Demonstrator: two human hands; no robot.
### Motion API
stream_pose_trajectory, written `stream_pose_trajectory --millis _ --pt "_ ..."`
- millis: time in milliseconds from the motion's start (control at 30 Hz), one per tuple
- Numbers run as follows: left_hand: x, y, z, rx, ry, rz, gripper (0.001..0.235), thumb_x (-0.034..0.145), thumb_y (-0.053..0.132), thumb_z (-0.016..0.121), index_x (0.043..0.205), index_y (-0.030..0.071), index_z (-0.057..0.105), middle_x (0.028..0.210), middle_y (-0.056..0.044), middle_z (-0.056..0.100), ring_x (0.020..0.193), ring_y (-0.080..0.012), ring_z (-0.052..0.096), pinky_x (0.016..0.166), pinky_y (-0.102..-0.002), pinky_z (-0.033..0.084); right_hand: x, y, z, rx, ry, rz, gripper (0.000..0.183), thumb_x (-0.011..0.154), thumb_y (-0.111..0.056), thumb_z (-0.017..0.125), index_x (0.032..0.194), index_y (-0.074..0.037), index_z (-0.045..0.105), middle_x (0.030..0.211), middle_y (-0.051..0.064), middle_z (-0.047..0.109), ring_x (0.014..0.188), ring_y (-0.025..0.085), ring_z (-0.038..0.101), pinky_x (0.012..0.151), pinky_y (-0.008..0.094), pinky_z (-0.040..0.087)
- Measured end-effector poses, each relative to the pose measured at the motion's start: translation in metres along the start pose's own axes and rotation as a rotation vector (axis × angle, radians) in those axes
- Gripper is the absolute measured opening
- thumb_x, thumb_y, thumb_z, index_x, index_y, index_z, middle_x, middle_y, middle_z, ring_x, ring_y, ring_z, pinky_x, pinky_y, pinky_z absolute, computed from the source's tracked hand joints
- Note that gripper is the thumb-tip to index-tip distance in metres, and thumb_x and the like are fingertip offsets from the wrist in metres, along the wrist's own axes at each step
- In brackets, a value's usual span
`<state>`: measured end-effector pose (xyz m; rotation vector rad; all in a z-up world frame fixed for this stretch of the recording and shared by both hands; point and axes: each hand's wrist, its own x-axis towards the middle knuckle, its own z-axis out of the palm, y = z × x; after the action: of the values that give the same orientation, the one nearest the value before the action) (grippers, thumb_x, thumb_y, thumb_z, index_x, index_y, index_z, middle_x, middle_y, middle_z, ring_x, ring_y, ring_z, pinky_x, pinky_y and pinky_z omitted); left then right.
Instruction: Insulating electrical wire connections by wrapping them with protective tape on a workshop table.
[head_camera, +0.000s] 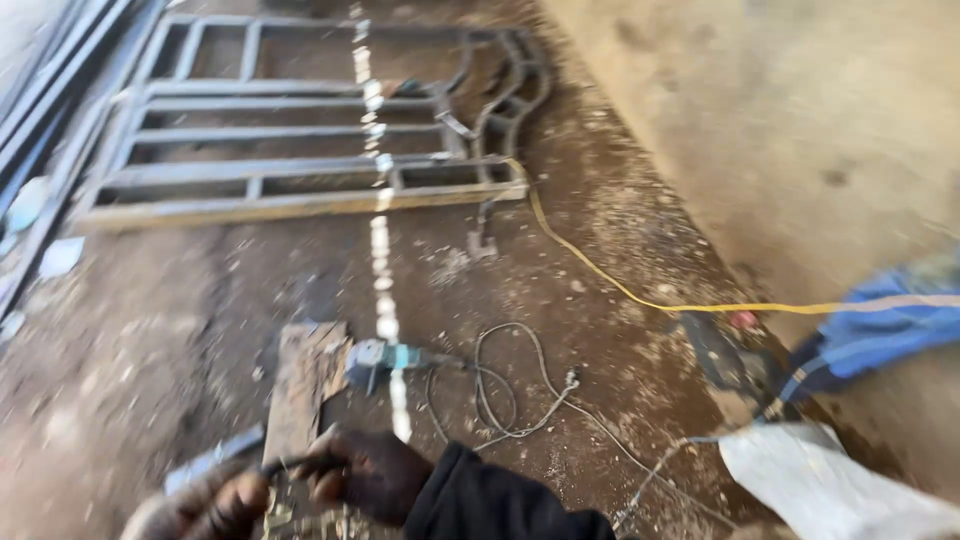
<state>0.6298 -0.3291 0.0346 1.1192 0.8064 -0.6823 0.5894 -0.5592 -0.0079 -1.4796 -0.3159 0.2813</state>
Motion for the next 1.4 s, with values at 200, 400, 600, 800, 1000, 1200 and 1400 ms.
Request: stream_pose_trajectory --millis 200,400,600,800,1000,1200,1400 --pt "-0.06 0.017 -0.01 0.436 -0.068 0.749 0.036 0.095 0.027 0.065 0.079 -0.005 0.066 0.044 -0.012 0.05 0.034 -0.0224 0.05 0.029 -0.039 0.047 0.046 0.006 -0.02 -0.021 -0.076 -0.038 0.014 0.098 -0.016 0.066 0.108 -0.01 0.074 0.091 0.003 0.074 0.08 0.012 0.069 0.078 0.028 0.059" --pt "-0.014 0.01 -0.074 1.203 0.434 1.031 0.051 0.085 0.066 0.057 0.106 0.02 0.063 0.083 0.001 0.071 0.075 -0.0241 0.071 0.068 -0.04 0.053 0.1 -0.026 -0.012 -0.281 0.039 -0.14 0.028 0.097 -0.029 0.064 0.11 -0.007 0.075 0.089 0.002 0.071 0.085 0.015 0.065 0.075 0.032 0.054" --pt "0.032 0.032 -0.127 1.274 0.708 1.126 0.034 0.091 0.058 0.059 0.091 0.024 0.062 0.083 0.004 0.071 0.059 -0.0312 0.067 0.045 -0.051 0.051 0.182 -0.04 0.007 -0.504 -0.293 -0.346 0.021 0.099 -0.022 0.063 0.114 -0.012 0.073 0.089 0.004 0.074 0.074 0.017 0.067 0.069 0.031 0.053" --pt "0.05 0.111 -0.174 0.506 0.149 0.983 0.037 0.093 0.047 0.064 0.081 0.013 0.061 0.067 0.003 0.051 0.059 -0.0098 0.05 0.051 -0.027 0.042 0.297 -0.012 0.046 -0.516 -0.377 -0.268 0.026 0.094 -0.02 0.069 0.116 -0.006 0.075 0.095 0.008 0.078 0.086 0.018 0.073 0.076 0.032 0.059" --pt "0.094 0.14 -0.229 0.055 -0.172 0.595 0.048 0.104 0.045 0.051 0.074 0.009 0.051 0.061 -0.001 0.044 0.053 -0.0105 0.034 0.046 -0.03 0.026 0.393 0.012 0.1 -0.627 -0.599 -0.275 0.019 0.086 -0.011 0.073 0.105 -0.013 0.078 0.082 0.0 0.073 0.074 0.015 0.064 0.066 0.028 0.048" --pt "0.16 0.194 -0.271 -0.132 0.053 0.571 0.039 0.106 0.037 0.053 0.089 0.003 0.059 0.057 0.0 0.043 0.043 -0.0085 0.037 0.034 -0.026 0.024 0.488 0.069 0.134 -0.551 -0.72 0.124 0.018 0.096 -0.025 0.066 0.107 -0.014 0.076 0.088 -0.002 0.069 0.083 0.011 0.059 0.077 0.028 0.047" --pt "0.232 0.297 -0.301 0.002 0.208 0.489 0.052 0.103 0.043 0.054 0.07 0.003 0.056 0.047 -0.009 0.048 0.032 -0.0169 0.039 0.03 -0.029 0.031 0.62 0.13 0.144 -0.476 -0.787 0.09 0.019 0.099 -0.031 0.065 0.09 -0.015 0.072 0.075 -0.006 0.055 0.07 0.012 0.048 0.067 0.028 0.04"
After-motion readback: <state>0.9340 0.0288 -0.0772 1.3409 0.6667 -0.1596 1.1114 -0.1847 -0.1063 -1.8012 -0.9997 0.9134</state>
